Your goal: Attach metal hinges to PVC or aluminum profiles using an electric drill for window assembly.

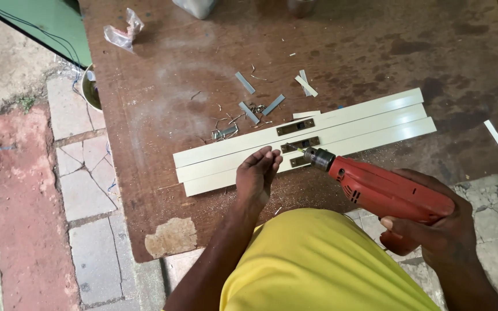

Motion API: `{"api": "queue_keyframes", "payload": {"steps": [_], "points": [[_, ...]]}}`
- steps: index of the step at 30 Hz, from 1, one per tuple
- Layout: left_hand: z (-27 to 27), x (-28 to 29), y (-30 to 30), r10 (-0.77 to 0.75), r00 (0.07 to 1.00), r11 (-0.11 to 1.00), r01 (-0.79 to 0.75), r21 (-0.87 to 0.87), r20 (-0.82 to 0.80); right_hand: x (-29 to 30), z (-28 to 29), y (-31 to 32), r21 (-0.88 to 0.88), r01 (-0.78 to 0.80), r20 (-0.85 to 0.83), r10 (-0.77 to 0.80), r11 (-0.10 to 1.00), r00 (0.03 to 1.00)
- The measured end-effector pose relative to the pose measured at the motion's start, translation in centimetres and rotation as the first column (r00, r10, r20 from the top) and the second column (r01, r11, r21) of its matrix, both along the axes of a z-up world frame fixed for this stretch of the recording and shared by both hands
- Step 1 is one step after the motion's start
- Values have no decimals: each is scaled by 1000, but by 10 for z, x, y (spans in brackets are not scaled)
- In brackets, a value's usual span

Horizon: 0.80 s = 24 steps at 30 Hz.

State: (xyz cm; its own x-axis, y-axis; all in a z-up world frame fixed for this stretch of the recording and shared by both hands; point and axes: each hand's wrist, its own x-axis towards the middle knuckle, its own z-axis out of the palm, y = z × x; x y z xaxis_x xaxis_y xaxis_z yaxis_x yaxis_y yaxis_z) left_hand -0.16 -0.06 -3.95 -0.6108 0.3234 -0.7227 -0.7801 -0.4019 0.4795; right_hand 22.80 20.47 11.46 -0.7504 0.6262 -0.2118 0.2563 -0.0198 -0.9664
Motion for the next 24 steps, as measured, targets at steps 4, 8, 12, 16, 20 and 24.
{"api": "queue_keyframes", "payload": {"steps": [4, 8, 12, 16, 20, 24], "points": [[-16, 2, -4, -84, 996, 995, 84, -47, 6, -8, 3, -7, -21, -3, 27, 3, 1000, 1000], [-13, 3, -1, -112, 994, 991, 111, -78, -9, 2, -18, -7, -94, -4, 31, 7, 996, 1000], [5, 0, 2, -78, 997, 997, 79, 23, -23, -2, -20, -9, -156, 4, 102, 12, 988, 995], [14, -4, 4, -41, 998, 999, 40, 29, 43, -20, -4, -17, -14, -14, 204, 17, 1000, 979], [5, -4, 2, -1, 999, 1000, -1, 30, 46, -24, -1, -15, 6, -2, 271, 1, 1000, 963], [5, -3, 3, -2, 999, 1000, 1, 28, 43, -23, -5, -13, 51, -43, 262, 28, 998, 965]]}}
